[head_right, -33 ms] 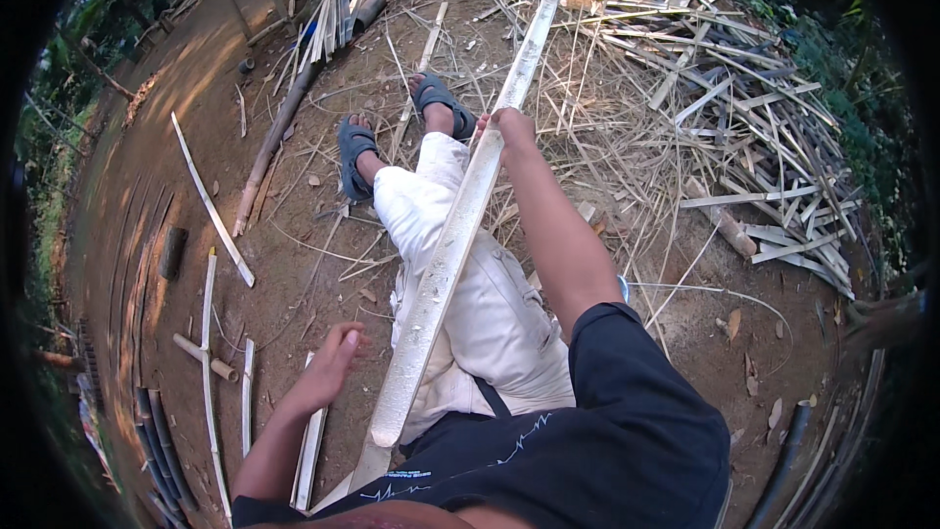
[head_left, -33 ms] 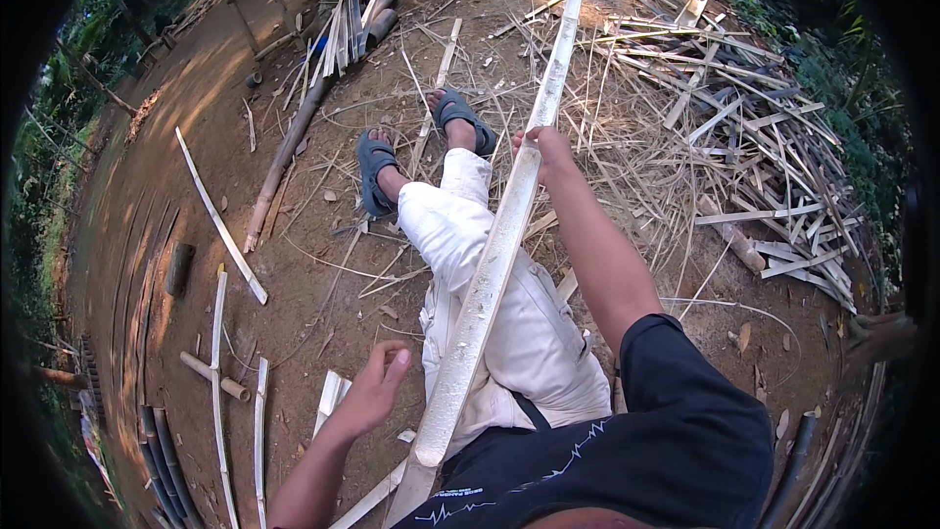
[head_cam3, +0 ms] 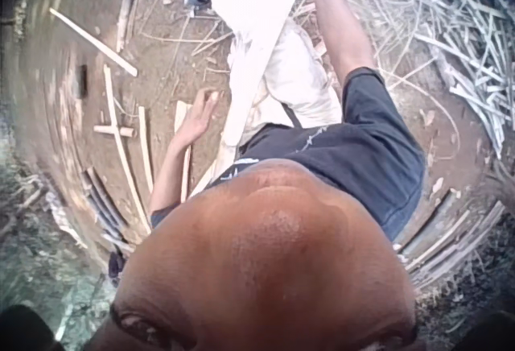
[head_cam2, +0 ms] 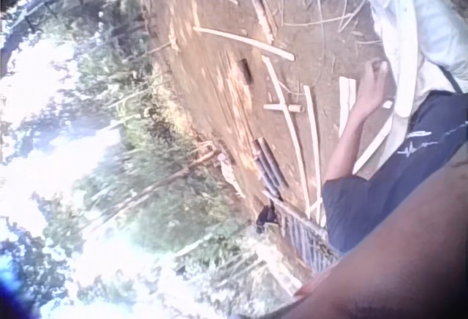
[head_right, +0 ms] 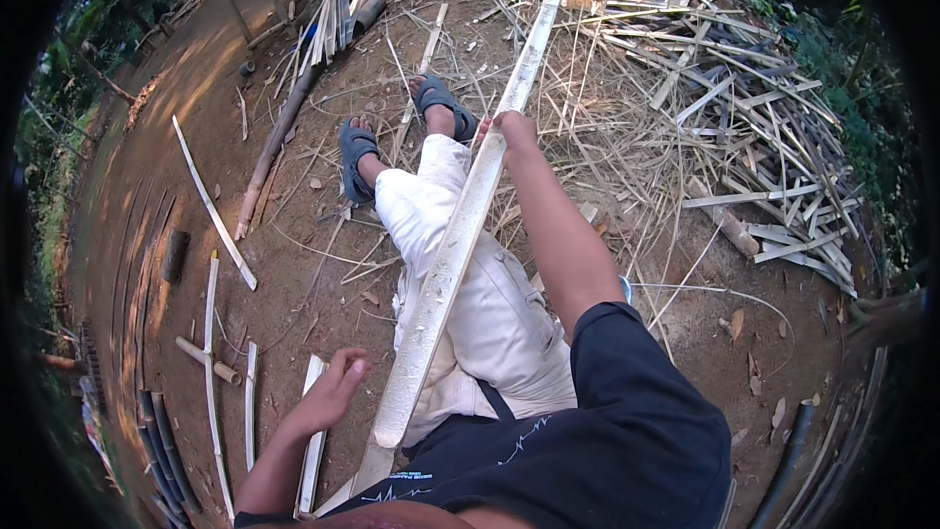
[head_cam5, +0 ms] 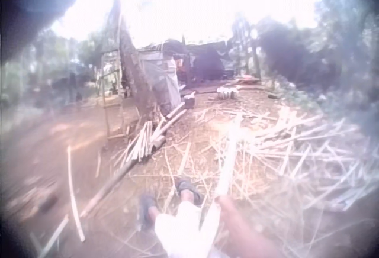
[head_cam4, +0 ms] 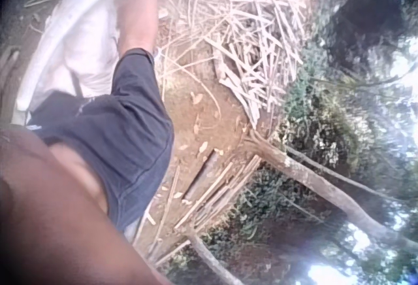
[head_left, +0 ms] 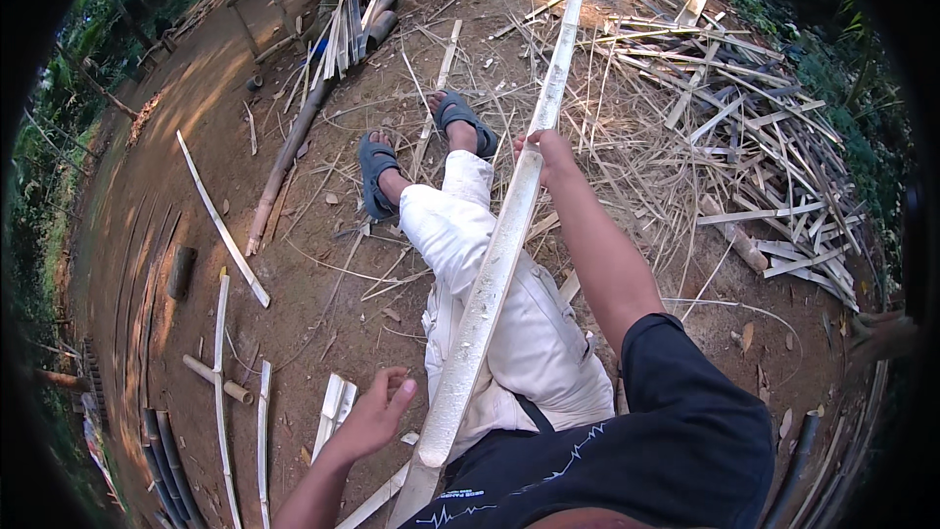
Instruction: The person strips bark and outer layers from bamboo stalks using a drawknife, handling long poles and flat strips while sitting on the ground.
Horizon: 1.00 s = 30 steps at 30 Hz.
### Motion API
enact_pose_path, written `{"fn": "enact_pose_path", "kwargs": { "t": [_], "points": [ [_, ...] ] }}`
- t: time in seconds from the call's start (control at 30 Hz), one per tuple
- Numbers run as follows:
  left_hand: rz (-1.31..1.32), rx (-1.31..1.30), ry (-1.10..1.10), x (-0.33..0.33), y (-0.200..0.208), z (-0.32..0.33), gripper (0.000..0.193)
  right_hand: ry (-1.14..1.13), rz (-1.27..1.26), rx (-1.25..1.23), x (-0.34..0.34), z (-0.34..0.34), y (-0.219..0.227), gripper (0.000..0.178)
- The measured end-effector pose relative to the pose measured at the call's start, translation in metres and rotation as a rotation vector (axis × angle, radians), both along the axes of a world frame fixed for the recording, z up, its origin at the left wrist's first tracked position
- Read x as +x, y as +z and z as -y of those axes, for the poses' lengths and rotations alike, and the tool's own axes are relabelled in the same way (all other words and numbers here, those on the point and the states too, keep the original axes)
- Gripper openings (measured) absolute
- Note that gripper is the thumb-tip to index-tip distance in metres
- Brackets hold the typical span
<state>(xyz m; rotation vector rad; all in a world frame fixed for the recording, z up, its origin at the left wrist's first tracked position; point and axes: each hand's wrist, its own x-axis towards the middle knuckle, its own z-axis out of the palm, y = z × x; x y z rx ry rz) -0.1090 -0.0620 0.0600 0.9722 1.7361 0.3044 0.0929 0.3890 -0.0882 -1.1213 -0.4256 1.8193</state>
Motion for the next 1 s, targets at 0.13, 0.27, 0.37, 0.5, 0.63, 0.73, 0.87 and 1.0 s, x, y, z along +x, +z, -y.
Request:
{"fn": "enact_pose_path", "kwargs": {
  "t": [0.13, 0.27, 0.37, 0.5, 0.63, 0.73, 0.87, 1.0],
  "points": [
    [0.031, -0.306, 0.088, 0.015, -0.012, 0.101, 0.076, -0.038, 0.027, -0.052, -0.019, 0.008, -0.023, 0.018],
    [-0.012, -0.286, 0.345, 0.039, 0.006, 0.110, 0.061, 0.043, 0.143, -0.011, -0.026, 0.009, -0.037, 0.013],
    [-0.296, 0.002, 0.297, 0.040, -0.019, 0.132, 0.051, 0.035, 0.122, 0.008, -0.030, 0.009, -0.027, 0.013],
    [-0.491, 0.248, 0.254, 0.048, -0.039, 0.127, 0.048, 0.065, 0.057, 0.049, -0.029, 0.006, -0.003, 0.017],
    [-0.320, 0.301, 0.334, 0.058, -0.065, 0.096, 0.045, 0.170, 0.115, 0.197, 0.004, 0.012, -0.001, 0.040],
    [-0.068, 0.385, 0.434, 0.074, -0.073, 0.047, 0.045, 0.177, 0.158, 0.090, 0.025, 0.058, 0.004, 0.058],
    [0.566, -0.123, 0.491, 0.070, -0.049, -0.031, 0.052, 0.410, -0.038, 0.087, 0.048, 0.121, 0.009, 0.061],
    [1.061, -0.260, 0.526, 0.074, -0.040, -0.054, 0.052, 0.446, -0.130, 0.147, 0.037, 0.177, 0.021, 0.056]
  ]
}}
